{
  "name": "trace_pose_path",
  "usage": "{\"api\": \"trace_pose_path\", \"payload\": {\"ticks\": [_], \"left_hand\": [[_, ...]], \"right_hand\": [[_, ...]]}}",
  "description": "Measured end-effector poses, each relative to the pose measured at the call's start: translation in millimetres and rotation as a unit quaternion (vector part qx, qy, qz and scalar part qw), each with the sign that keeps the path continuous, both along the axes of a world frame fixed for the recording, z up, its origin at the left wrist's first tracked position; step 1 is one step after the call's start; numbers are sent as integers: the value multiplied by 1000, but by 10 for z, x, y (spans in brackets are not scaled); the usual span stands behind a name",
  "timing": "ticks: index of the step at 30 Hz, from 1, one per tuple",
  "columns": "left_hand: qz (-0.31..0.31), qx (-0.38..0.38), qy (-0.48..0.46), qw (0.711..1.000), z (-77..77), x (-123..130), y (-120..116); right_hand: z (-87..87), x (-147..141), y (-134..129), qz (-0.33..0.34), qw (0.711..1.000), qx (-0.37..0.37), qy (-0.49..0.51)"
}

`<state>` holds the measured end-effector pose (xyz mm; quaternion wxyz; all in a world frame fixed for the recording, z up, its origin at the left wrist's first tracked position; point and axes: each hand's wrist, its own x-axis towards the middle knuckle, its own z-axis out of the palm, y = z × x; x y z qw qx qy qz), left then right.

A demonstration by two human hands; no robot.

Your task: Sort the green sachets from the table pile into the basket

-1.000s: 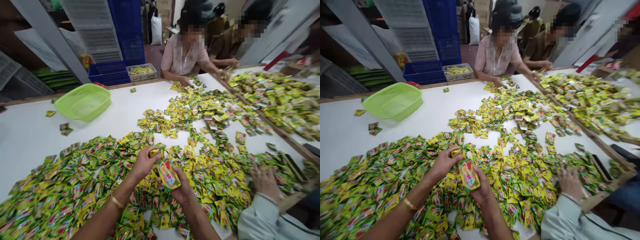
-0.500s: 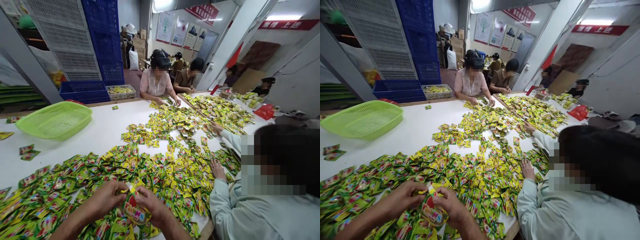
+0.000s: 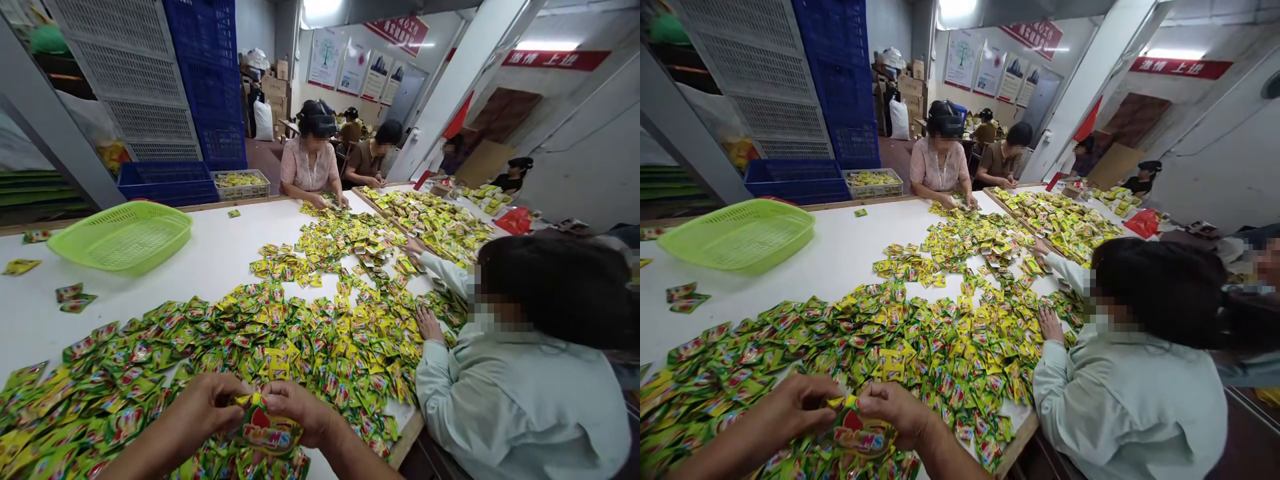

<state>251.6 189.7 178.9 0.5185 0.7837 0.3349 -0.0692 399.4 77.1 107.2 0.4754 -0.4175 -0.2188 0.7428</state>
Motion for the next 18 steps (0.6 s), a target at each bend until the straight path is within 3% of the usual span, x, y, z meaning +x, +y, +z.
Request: {"api": "trace_pose_path", "payload": {"ticks": [3,9,11,15,18], "left_hand": [[12,-35,11,999,-61,-64,-35],[0,121,33,992,104,7,-163],[25,97,5,995,169,37,-176],[105,-63,-78,989,209,24,-178],[180,-24,-93,979,166,27,-226]], "right_hand": [[-10,-40,-30,-16,999,9,-38],[94,51,-60,18,999,16,-36],[151,109,-65,30,999,16,-22],[233,207,-87,32,999,20,27],[220,249,-112,35,998,36,39]]}}
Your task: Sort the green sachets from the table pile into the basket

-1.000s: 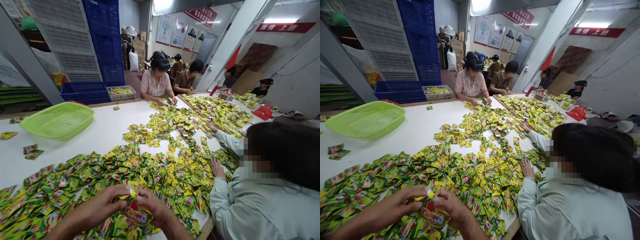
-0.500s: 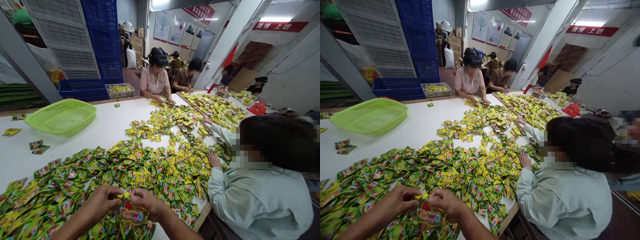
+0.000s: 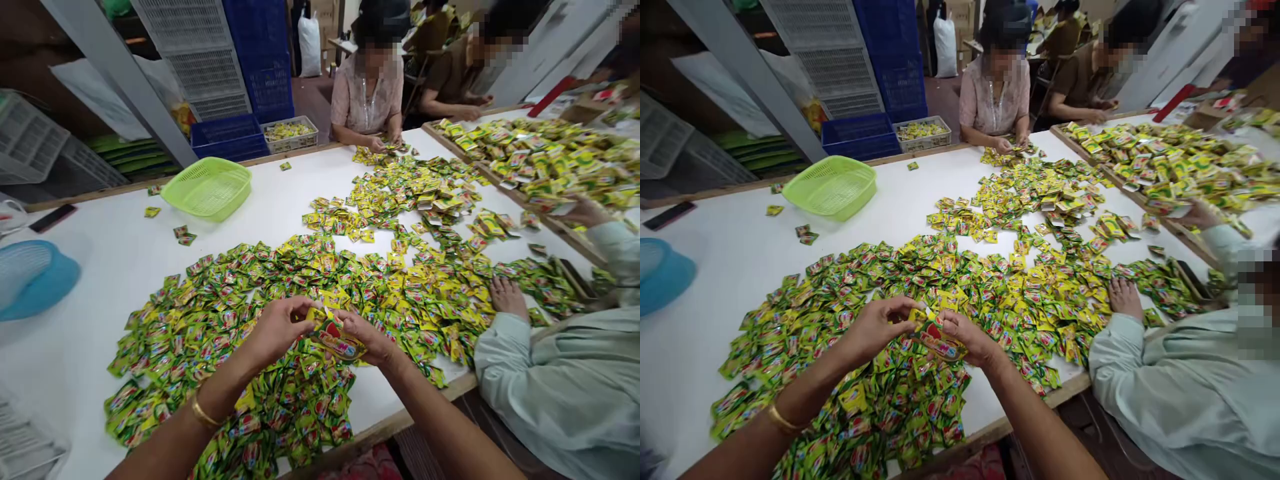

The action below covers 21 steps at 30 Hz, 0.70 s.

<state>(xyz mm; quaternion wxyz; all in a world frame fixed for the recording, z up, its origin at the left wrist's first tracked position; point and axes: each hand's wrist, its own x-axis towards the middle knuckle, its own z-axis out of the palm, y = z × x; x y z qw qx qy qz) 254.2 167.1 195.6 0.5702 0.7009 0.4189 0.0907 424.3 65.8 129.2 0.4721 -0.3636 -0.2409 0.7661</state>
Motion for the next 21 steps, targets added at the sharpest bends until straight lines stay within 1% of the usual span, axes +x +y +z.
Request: {"api": "trace_pose_path", "payload": {"ticks": [1,3,6,8,10,13,14,15,17,18,19,20,21], "left_hand": [[20,20,5,1000,-18,14,-25],[25,58,18,998,-44,61,-75],[-37,124,55,990,-48,160,-108],[-66,139,78,985,-46,229,-93],[-57,109,80,989,-60,289,-71],[-44,0,49,998,-103,355,-77],[-44,-23,39,998,-118,370,-90],[-41,-28,35,998,-133,383,-105],[-23,3,35,999,-162,402,-121],[-11,16,35,999,-178,408,-117],[-2,9,32,999,-195,412,-104],[6,-12,27,1000,-214,415,-82],[18,-38,21,999,-236,418,-56]], "right_hand": [[-17,9,-8,3,1000,3,2],[-61,23,-22,8,1000,2,7],[-119,48,-37,26,1000,-8,0],[-141,71,-48,21,1000,-15,-8],[-154,94,-63,13,1000,-16,-8],[-175,126,-88,7,1000,-26,6],[-182,138,-94,7,1000,-29,5],[-186,153,-97,7,999,-32,0],[-172,197,-97,7,999,-35,-11],[-151,228,-96,5,999,-31,-32],[-121,262,-96,1,997,-20,-70],[-84,297,-98,-4,992,-1,-125],[-48,327,-102,-10,979,25,-200]]}}
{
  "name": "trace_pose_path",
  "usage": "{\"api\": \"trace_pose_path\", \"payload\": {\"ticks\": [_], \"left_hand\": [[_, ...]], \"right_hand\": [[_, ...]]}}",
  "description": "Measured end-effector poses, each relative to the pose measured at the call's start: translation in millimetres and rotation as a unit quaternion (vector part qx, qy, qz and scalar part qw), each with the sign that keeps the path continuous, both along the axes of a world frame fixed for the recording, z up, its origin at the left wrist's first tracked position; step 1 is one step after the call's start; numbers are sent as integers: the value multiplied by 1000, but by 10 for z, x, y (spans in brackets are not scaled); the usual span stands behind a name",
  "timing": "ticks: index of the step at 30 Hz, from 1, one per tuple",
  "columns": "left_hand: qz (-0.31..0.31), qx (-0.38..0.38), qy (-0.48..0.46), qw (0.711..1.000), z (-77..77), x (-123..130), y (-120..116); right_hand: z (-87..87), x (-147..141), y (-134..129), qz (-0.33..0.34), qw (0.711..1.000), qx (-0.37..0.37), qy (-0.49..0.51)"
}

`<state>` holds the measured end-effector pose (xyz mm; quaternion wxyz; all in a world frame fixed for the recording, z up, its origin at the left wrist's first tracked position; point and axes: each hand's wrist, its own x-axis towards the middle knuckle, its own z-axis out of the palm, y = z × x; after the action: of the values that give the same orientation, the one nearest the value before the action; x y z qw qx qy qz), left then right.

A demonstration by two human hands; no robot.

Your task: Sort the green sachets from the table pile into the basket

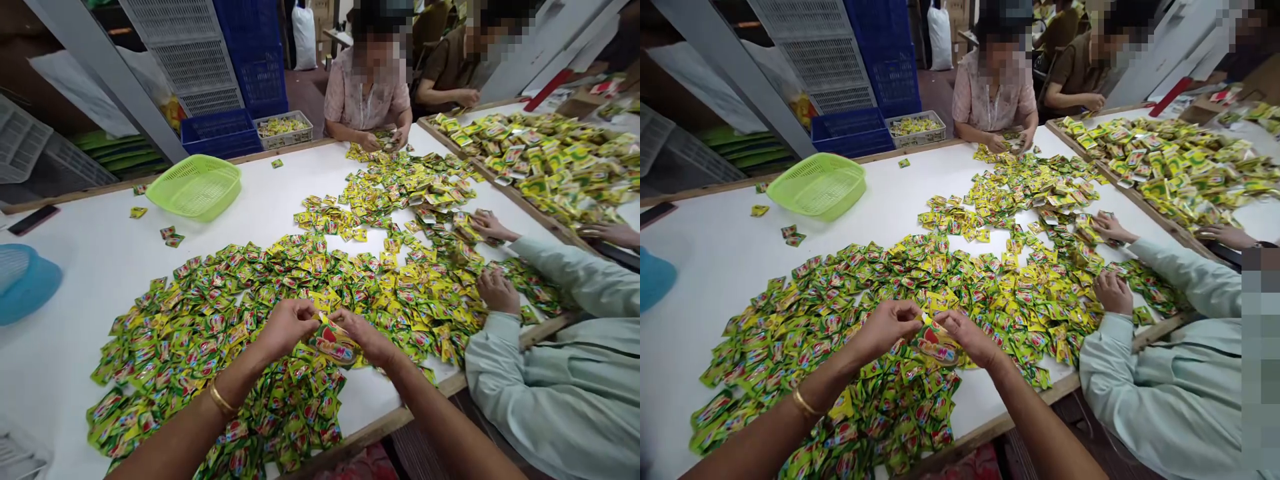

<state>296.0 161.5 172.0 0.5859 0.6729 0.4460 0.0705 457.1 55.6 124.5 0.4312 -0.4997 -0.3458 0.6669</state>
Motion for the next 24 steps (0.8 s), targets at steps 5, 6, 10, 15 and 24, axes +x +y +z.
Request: {"api": "trace_pose_path", "payload": {"ticks": [5,6,10,15,24], "left_hand": [[85,-50,-18,995,-132,49,62],[96,-57,-25,993,-153,63,48],[126,-39,-39,991,-171,60,-48],[54,57,59,995,-133,-15,-125],[-83,-185,-3,979,-53,-19,-168]], "right_hand": [[9,-37,-40,45,858,168,-484],[-34,-79,-45,44,812,183,-552],[-214,-204,-38,-29,709,228,-667],[-239,-216,3,-58,673,297,-675],[-236,-262,6,-39,689,275,-670]]}}
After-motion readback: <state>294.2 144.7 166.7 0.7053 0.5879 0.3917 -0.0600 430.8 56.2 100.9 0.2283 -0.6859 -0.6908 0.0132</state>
